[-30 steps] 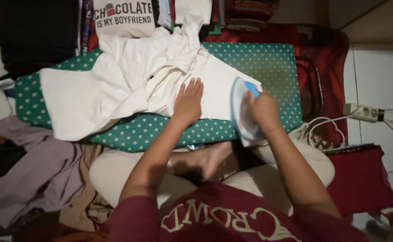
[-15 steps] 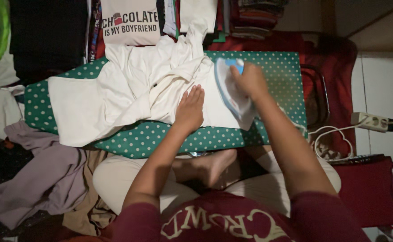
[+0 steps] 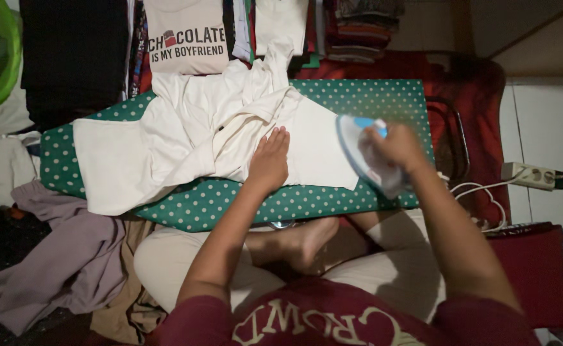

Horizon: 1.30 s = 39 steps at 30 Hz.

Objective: The person irons a red t-shirt and a white t-shirt on a portable ironing board while sitting on the floor. They smooth the fabric, use the iron, and spray water on the white shirt to remove wrinkles.

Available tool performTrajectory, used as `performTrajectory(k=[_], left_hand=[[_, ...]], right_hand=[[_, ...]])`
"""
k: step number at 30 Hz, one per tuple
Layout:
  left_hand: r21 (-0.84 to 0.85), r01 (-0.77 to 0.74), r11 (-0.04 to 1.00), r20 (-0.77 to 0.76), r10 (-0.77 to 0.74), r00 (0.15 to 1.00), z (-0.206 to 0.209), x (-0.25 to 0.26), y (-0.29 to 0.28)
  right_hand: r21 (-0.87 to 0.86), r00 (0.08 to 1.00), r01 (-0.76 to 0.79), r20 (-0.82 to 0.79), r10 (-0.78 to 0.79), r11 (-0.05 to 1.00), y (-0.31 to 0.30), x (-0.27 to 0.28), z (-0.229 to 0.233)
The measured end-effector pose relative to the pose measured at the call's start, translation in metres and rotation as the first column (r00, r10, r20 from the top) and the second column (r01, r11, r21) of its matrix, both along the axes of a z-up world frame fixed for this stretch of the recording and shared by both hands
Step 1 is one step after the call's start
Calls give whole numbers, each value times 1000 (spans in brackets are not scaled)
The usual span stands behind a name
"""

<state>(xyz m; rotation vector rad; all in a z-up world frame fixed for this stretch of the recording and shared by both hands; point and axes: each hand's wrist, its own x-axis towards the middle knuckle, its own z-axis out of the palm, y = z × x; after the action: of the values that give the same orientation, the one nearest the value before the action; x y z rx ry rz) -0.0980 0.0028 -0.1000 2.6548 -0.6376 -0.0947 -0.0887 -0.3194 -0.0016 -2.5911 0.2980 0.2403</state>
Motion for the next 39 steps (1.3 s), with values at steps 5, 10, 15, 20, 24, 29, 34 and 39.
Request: performTrajectory(k=[5, 10, 15, 20, 24, 29, 34, 39], left_hand=[[-74, -13, 997, -51, 9, 999, 5, 1, 3], [-96, -7, 995, -61, 1, 998, 10, 2, 3], [-153, -16, 988, -63, 7, 998, 8, 1, 5], [-207, -28, 978, -36, 21, 999, 1, 1, 8], [-235, -37, 971, -18, 33, 999, -3, 2, 7], [-234, -61, 970, -47, 51, 998, -1, 3, 6], [-234, -61, 970, -42, 53, 998, -6, 4, 6], [-206, -66, 976, -27, 62, 998, -9, 9, 5]], right_hand=[[-12, 972, -220, 82, 220, 975, 43, -12, -17], [16, 997, -70, 46, 69, 997, 82, 68, -27], [-12, 999, -25, 31, 25, 1000, 104, 91, -28], [-1, 996, -85, 3, 85, 996, 113, 3, -30], [1, 996, -83, -31, 83, 997, 122, -53, -19], [-96, 998, -31, 56, 36, 995, 127, -5, -26], [-79, 988, 77, 137, -66, 994, 123, 74, -35], [-46, 995, 73, 73, -69, 996, 120, 41, -39]])
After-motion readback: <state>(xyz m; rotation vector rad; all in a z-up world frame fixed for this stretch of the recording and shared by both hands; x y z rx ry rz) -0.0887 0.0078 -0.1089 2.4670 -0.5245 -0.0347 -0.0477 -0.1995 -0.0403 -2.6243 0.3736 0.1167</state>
